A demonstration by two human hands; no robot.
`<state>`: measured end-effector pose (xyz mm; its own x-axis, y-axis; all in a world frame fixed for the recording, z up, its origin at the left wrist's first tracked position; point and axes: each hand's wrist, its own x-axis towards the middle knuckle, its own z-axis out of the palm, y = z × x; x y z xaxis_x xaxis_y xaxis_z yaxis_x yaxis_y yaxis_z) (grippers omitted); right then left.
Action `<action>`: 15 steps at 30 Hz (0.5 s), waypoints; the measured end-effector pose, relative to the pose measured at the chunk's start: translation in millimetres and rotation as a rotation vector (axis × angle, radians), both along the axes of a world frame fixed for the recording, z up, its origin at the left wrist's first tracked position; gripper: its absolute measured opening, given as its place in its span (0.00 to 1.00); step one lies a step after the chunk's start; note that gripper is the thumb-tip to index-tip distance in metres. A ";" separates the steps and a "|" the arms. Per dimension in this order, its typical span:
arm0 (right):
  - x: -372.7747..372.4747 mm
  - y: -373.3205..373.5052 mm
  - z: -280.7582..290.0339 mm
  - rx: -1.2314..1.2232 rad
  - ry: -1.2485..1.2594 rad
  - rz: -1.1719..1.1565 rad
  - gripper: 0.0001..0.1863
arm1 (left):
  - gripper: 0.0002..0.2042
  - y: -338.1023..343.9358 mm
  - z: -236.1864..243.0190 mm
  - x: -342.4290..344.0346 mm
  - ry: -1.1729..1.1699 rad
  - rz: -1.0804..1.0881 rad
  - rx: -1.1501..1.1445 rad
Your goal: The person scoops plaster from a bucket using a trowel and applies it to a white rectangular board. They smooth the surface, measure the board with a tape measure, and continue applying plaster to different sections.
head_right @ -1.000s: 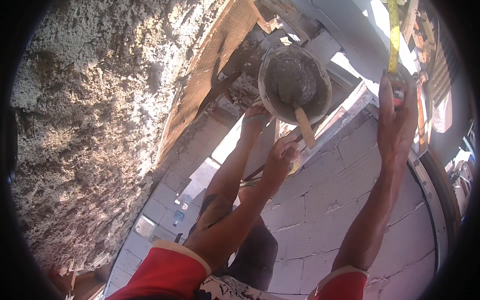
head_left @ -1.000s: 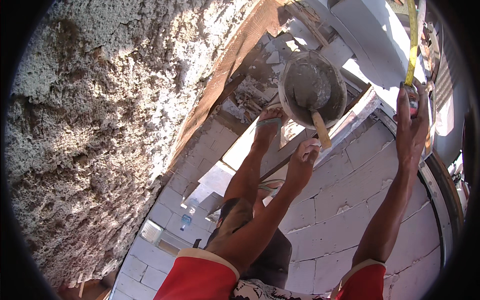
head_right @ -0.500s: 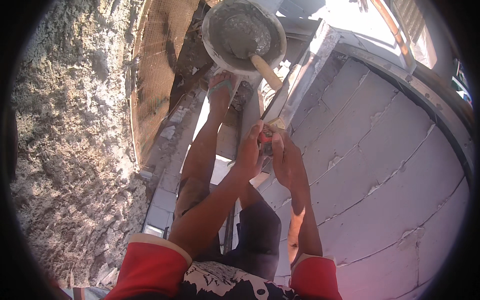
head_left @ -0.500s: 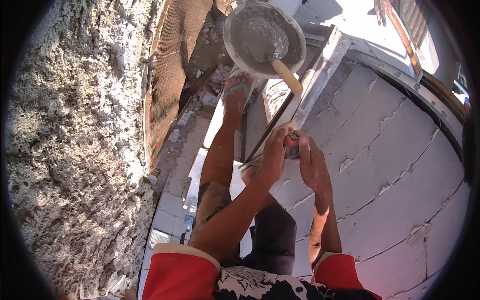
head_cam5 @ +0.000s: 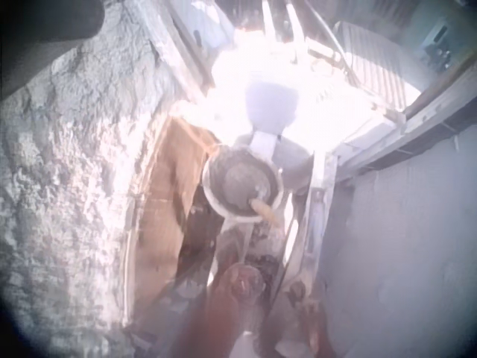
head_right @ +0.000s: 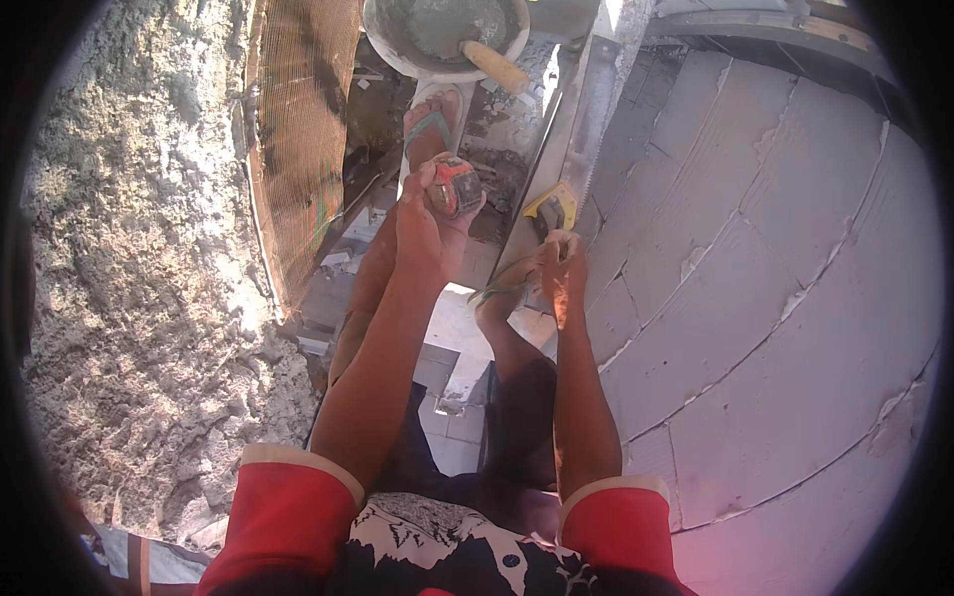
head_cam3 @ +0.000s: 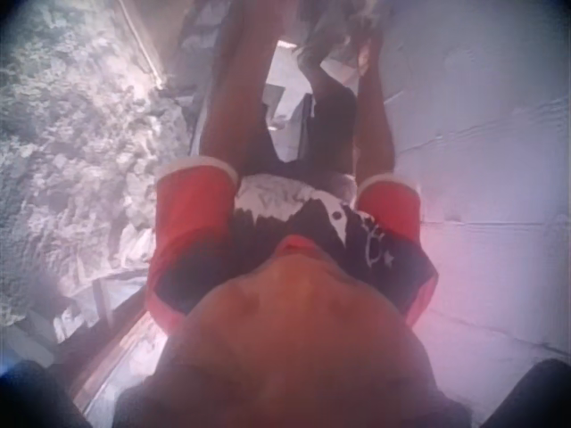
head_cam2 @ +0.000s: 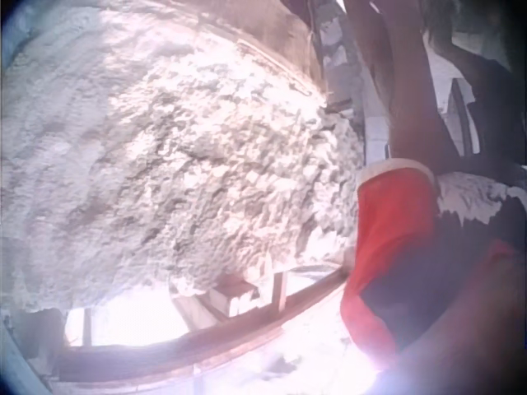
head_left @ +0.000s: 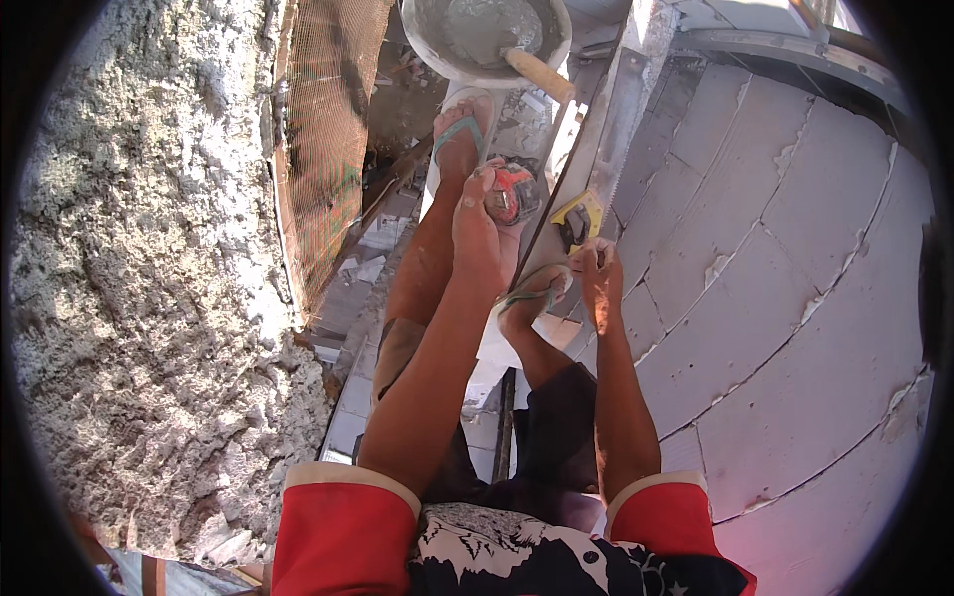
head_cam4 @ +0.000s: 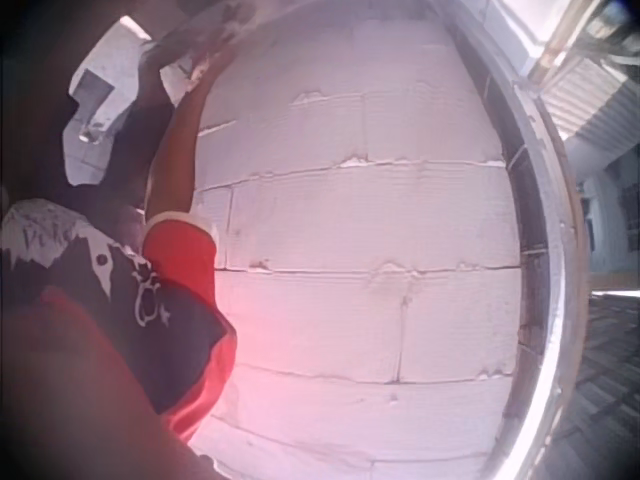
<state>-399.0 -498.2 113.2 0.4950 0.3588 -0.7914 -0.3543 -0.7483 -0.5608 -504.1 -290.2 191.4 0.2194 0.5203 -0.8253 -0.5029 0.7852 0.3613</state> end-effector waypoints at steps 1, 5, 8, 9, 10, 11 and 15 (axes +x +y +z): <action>-1.6 -2.2 15.4 0.021 0.017 0.001 0.13 | 0.16 -1.9 2.9 -6.8 -0.041 0.014 0.055; 1.2 -34.5 18.7 0.076 -0.067 0.057 0.13 | 0.20 0.9 55.1 -38.7 0.038 -0.132 0.236; -0.2 -60.6 4.2 -0.004 -0.258 0.283 0.14 | 0.19 7.0 108.6 -103.1 0.219 -0.244 0.311; 0.1 -59.8 -4.6 -0.032 -0.337 0.367 0.15 | 0.17 11.0 123.7 -125.8 0.287 -0.258 0.311; -1.9 -61.8 -13.4 -0.058 -0.331 0.379 0.15 | 0.18 13.7 131.9 -150.2 0.302 -0.240 0.315; -6.6 -66.6 -22.4 -0.090 -0.314 0.397 0.16 | 0.19 12.8 137.1 -174.1 0.326 -0.221 0.308; -21.6 -77.5 -86.9 -0.124 -0.398 0.581 0.19 | 0.17 -4.8 120.5 -240.6 0.421 -0.164 0.191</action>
